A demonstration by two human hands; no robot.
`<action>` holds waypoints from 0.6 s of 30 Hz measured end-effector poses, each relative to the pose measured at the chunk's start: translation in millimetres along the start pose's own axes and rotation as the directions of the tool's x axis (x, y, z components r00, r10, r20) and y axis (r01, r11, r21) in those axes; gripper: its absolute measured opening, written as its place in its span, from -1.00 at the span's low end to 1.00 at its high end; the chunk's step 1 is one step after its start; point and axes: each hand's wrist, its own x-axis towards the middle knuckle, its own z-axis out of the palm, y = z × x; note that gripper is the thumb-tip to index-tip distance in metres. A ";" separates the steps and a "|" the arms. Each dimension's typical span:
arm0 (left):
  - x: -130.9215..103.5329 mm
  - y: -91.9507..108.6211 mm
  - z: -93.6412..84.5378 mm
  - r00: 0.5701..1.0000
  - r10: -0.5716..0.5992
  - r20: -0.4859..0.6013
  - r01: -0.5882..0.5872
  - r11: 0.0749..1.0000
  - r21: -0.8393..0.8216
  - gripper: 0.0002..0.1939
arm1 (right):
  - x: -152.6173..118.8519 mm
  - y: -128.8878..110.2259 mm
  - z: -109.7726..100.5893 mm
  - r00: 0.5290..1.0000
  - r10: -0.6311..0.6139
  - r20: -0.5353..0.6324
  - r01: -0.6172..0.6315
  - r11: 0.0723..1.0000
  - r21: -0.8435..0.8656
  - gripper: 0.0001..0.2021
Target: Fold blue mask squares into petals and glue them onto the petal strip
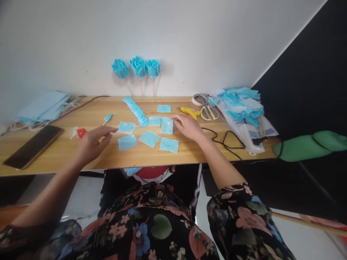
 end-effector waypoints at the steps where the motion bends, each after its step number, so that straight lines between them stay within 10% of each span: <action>1: 0.4 3.3 1.2 1.000 0.004 0.002 -0.004 1.000 -0.011 -0.68 | 0.4 -1.1 0.7 1.000 0.006 -0.010 -0.006 1.000 0.030 -0.75; 10: 10.4 23.7 15.8 0.996 0.022 0.082 -0.008 0.986 -0.167 -0.69 | 10.6 -5.7 20.0 0.989 0.130 -0.075 -0.094 0.925 0.369 -0.79; 18: 41.3 36.4 35.4 0.988 -0.083 0.127 0.134 0.865 -0.483 -0.64 | 13.3 -55.1 -13.5 0.999 -0.003 0.054 -0.022 0.895 0.446 -0.78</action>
